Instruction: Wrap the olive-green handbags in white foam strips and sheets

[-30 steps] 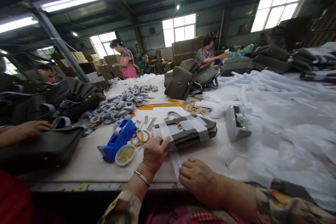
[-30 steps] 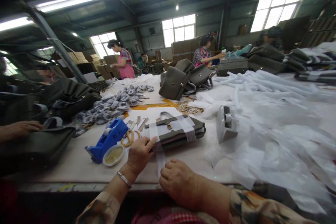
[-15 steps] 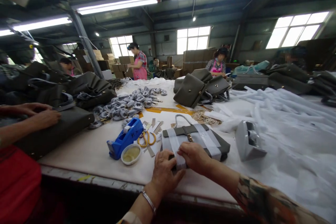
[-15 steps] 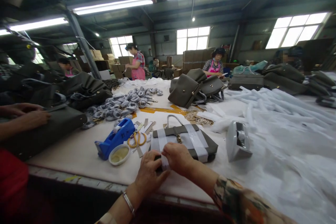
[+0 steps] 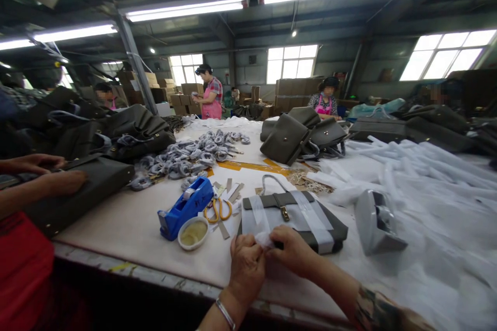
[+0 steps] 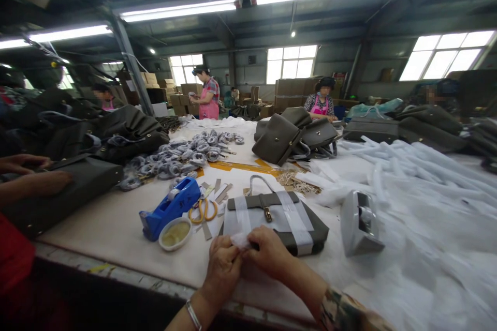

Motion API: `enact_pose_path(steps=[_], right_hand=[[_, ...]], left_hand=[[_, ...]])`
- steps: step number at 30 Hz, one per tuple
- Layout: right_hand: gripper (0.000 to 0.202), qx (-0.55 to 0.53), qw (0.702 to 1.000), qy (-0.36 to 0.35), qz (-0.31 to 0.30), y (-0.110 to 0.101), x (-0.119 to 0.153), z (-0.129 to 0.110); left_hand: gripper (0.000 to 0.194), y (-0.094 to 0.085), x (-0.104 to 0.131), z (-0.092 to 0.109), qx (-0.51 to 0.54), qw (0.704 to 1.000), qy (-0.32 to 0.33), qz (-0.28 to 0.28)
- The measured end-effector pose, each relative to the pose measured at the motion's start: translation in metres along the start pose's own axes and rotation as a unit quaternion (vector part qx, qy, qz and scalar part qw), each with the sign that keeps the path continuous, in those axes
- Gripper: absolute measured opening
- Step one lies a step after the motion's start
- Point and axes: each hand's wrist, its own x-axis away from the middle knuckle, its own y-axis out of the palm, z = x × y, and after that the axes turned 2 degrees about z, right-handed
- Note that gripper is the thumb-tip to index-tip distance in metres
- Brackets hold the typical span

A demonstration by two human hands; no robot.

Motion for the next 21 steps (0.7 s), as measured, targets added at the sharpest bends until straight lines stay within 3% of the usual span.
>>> enact_pose_path(steps=[8,16,21], right_hand=[[0.018,-0.15,0.982,-0.091,0.076,0.007,0.019,0.002],[0.019,-0.147,0.966,-0.189,0.095,0.011,0.045,0.008],[0.015,-0.11,0.968,-0.218,0.051,0.017,0.07,0.015]], left_hand=[[0.02,-0.015,0.0,-0.004,0.092,0.994,0.051,-0.039],[0.021,-0.015,0.0,-0.003,0.09,0.994,0.044,-0.049],[0.022,-0.016,0.001,-0.003,0.084,0.994,0.054,-0.042]])
